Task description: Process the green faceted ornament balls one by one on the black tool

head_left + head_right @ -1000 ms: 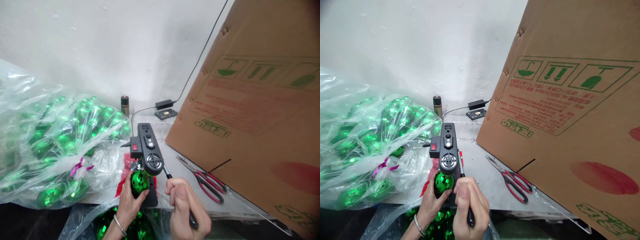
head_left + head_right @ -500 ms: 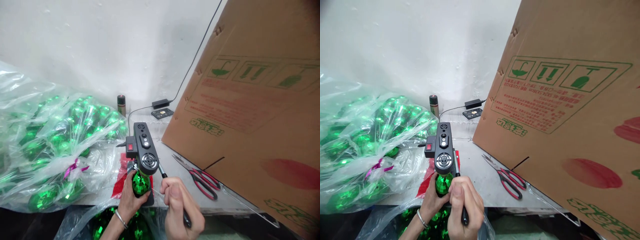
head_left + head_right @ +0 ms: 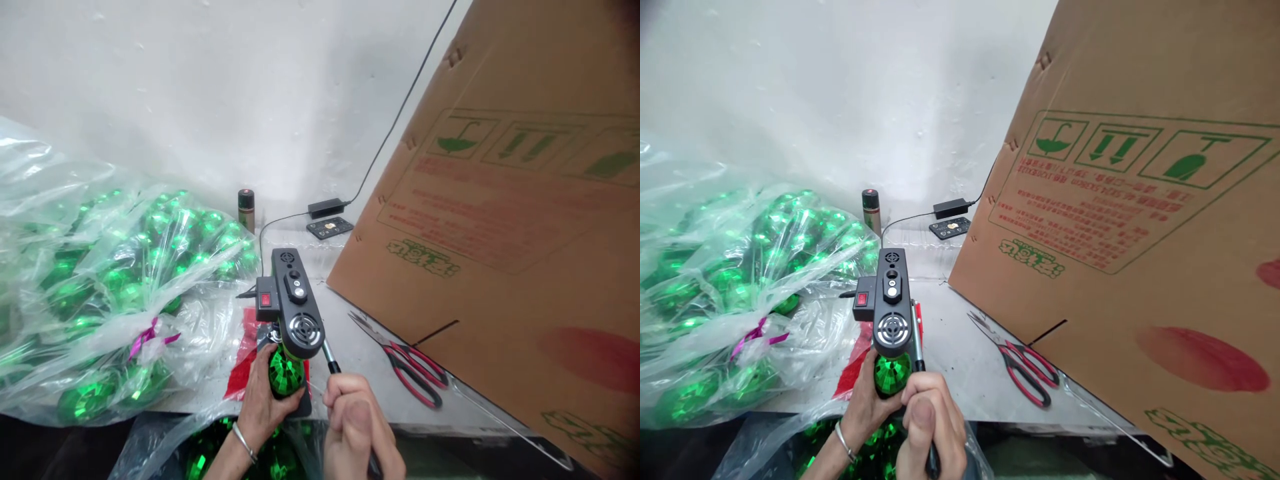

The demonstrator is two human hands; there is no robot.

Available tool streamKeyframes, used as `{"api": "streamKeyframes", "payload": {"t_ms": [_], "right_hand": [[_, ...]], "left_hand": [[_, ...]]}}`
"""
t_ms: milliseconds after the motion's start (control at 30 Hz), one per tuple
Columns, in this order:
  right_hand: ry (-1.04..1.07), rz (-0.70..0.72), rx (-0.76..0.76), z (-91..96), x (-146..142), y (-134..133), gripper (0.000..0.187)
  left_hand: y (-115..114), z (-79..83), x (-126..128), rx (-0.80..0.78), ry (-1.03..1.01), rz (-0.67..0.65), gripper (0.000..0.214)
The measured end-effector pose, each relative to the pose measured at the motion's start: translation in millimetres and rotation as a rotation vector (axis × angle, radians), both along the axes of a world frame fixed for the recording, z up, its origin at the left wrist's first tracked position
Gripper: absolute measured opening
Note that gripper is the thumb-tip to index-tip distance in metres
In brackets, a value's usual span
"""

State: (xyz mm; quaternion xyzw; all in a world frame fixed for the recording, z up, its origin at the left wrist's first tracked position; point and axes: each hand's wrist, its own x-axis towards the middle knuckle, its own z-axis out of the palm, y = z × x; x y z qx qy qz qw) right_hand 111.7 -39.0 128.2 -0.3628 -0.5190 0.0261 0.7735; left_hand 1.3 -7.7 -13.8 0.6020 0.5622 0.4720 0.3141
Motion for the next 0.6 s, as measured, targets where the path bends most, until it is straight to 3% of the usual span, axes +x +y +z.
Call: {"api": "streamKeyframes", "payload": {"t_ms": [367,600], "right_hand": [[0.052,-0.126,0.051,13.1,-14.1,10.9,0.048],[0.056,-0.118,0.004,8.0,-12.1,8.1,0.051]], "left_hand": [[-0.8,-8.5,0.1,0.078,0.12,-0.009,0.08],[-1.2,-15.2,1.9,0.148,0.163,0.007,0.082]]}}
